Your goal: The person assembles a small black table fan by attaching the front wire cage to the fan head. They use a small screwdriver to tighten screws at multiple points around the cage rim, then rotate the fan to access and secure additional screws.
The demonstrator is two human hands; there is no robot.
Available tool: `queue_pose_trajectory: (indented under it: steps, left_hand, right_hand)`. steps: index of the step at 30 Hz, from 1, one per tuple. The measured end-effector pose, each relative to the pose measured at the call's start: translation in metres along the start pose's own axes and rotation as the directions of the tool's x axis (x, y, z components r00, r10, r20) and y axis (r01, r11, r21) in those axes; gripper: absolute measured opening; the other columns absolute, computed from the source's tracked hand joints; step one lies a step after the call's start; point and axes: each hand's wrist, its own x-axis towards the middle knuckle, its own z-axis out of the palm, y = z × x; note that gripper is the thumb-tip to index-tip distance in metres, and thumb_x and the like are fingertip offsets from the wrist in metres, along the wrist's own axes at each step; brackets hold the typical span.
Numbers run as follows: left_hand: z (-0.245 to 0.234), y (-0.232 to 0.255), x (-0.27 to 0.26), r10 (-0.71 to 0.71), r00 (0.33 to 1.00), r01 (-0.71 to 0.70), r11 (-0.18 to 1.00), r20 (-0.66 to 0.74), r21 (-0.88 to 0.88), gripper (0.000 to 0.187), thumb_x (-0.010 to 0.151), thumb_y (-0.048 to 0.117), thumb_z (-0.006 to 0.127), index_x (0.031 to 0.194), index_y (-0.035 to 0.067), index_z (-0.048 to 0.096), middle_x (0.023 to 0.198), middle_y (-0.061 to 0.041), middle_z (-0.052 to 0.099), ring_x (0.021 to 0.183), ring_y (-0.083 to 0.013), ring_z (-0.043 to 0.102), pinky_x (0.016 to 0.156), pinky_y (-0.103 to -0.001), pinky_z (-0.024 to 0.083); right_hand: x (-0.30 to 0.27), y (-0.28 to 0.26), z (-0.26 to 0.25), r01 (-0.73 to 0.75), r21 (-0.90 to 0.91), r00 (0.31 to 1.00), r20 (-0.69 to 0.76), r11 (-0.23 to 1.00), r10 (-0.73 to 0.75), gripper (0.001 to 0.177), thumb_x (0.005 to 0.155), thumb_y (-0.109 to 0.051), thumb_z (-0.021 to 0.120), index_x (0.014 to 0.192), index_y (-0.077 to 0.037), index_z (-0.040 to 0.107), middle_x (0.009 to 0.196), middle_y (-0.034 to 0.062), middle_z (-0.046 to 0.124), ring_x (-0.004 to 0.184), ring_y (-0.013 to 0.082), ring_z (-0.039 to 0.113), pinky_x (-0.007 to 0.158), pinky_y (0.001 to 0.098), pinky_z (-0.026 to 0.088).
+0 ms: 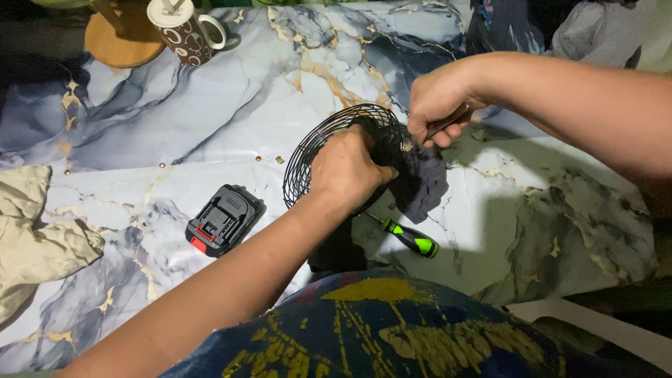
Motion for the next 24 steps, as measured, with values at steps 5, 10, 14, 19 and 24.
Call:
queue_pose_trajectory:
  steps: [5,10,14,19,24]
  left_hand:
    - [0.0,0.003,-0.001,0.046,0.999,-0.046,0.999,-0.013,0.014,0.061,0.06,0.036,0.094,0.104,0.002,0.067,0.106,-0.019,0.07,0.1,-0.0362,0.069,0.083,-0.046,0.056]
    - [0.0,0.007,0.0,0.048,0.998,-0.049,0.998,0.029,0.038,0.06,0.062,0.038,0.093,0.099,0.0,0.066,0.107,-0.019,0.07,0.099,-0.0364,0.07,0.084,-0.046,0.056]
    - [0.0,0.007,0.0,0.056,0.998,-0.058,0.997,0.036,0.054,0.061,0.062,0.039,0.093,0.099,0.0,0.065,0.108,-0.019,0.069,0.1,-0.0371,0.069,0.084,-0.046,0.056]
    - [0.004,0.007,0.002,0.077,0.997,-0.078,0.996,0.031,0.048,0.062,0.062,0.039,0.093,0.101,0.001,0.065,0.11,-0.019,0.068,0.1,-0.0368,0.069,0.084,-0.046,0.056]
    - [0.008,0.009,0.002,0.082,0.996,-0.083,0.996,0.031,0.038,0.06,0.062,0.037,0.093,0.101,0.0,0.065,0.111,-0.018,0.068,0.102,-0.0362,0.069,0.086,-0.046,0.055]
  right_hand:
    - [-0.002,-0.01,-0.001,-0.03,-0.101,1.0,-0.007,0.994,0.029,0.014,0.077,-0.013,0.074,0.072,-0.001,0.077,0.06,0.0113,0.07,0.044,0.0169,0.056,0.044,0.033,0.039]
    - [-0.002,-0.014,-0.005,-0.053,-0.133,0.999,-0.006,0.99,0.053,0.013,0.077,-0.012,0.073,0.072,0.0,0.075,0.06,0.0105,0.07,0.044,0.0163,0.057,0.044,0.0327,0.038]
    - [0.0,-0.013,-0.004,-0.079,-0.117,0.997,0.012,0.99,0.081,0.011,0.076,-0.011,0.074,0.072,-0.001,0.073,0.06,0.0092,0.069,0.044,0.0158,0.056,0.043,0.032,0.038]
    - [0.001,-0.014,-0.003,-0.089,-0.163,0.995,0.029,0.983,0.095,0.009,0.075,-0.01,0.073,0.072,-0.001,0.073,0.059,0.0077,0.068,0.044,0.0147,0.054,0.044,0.031,0.037]
    - [0.005,-0.016,-0.004,-0.121,-0.255,0.99,0.044,0.959,0.137,0.008,0.074,-0.012,0.073,0.072,-0.004,0.074,0.059,0.0051,0.066,0.045,0.0136,0.049,0.046,0.0312,0.034]
